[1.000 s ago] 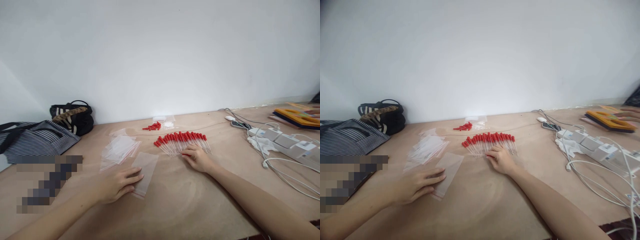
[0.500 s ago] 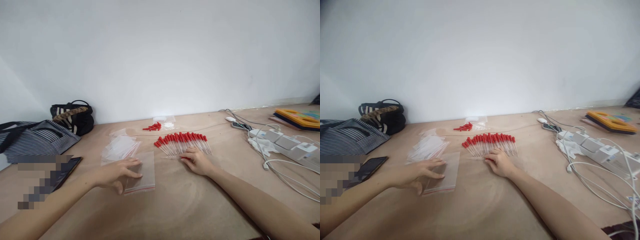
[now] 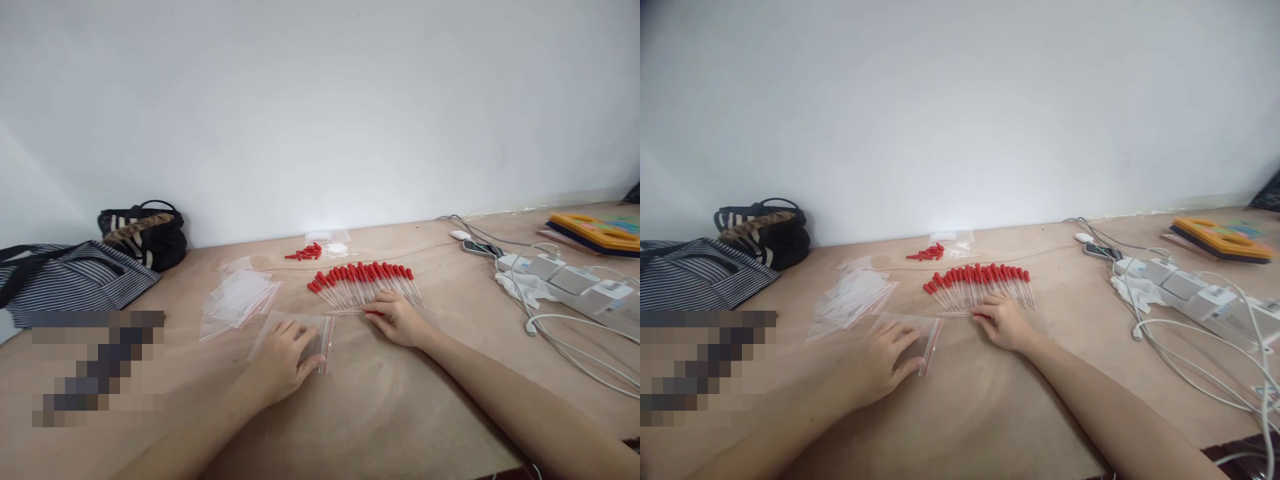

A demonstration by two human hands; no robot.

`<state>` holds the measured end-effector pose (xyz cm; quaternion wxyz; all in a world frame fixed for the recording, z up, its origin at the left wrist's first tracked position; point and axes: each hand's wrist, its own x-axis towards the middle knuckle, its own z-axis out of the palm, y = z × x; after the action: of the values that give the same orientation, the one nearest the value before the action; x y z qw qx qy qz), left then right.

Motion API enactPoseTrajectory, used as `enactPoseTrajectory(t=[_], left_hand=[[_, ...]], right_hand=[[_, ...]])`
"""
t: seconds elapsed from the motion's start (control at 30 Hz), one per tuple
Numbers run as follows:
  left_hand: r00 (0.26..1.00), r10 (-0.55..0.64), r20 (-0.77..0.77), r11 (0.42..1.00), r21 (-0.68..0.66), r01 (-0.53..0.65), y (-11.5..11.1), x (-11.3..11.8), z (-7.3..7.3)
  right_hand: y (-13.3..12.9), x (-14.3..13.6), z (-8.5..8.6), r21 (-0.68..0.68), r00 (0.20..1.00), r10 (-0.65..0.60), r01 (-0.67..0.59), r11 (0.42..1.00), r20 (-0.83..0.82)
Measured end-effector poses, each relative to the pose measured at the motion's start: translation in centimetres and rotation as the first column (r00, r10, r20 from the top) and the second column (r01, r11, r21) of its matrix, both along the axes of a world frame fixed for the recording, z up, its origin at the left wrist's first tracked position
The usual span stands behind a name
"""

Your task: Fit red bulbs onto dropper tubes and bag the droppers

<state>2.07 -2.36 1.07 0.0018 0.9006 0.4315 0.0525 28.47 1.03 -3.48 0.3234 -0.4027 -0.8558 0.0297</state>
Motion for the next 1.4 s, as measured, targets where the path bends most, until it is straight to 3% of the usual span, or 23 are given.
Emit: enactPoseTrajectory(t=[0.1, 0.17, 0.33, 0.5, 0.97, 1.23, 1.4], left_hand=[[0.970, -0.227, 0.087, 0.959, -0.154, 0.238, 2.1, -1.2, 0.0], [0.963, -0.255, 0.085, 0.937, -0.224, 0.268, 2.8, -1.5, -0.5], [0.988, -0.112, 0.110, 0.956, -0.258, 0.137, 1.9, -0.3, -1.6], [0.992, -0.021, 0.124, 0.963, -0.264, 0.054, 1.2, 0.5, -1.7], [0.987, -0.021, 0.158, 0.968, -0.242, 0.059, 1.2, 0.5, -1.9], [0.986, -0.016, 0.167, 0.970, -0.236, 0.056, 1.2, 0.6, -1.8], [0.987, -0.013, 0.159, 0.969, -0.243, 0.052, 1.2, 0.6, -1.8]], right_hand=[[-0.4, 0.5, 0.4, -0.007, 1.000, 0.028, -0.028, 1.000, 0.009], [-0.8, 0.7, 0.7, -0.015, 0.998, 0.056, -0.056, 0.998, 0.022], [-1.4, 1.0, 1.0, -0.045, 0.993, 0.105, -0.103, 0.994, 0.052], [-1.2, 1.6, 1.1, -0.069, 0.993, 0.088, -0.083, 0.994, 0.080], [-1.8, 0.4, 1.2, -0.067, 0.988, 0.127, -0.121, 0.990, 0.084], [-1.5, 1.4, 1.4, -0.023, 0.996, 0.048, -0.047, 0.999, 0.076], [-1.7, 1.0, 1.5, -0.040, 0.991, 0.071, -0.067, 0.997, 0.116]])
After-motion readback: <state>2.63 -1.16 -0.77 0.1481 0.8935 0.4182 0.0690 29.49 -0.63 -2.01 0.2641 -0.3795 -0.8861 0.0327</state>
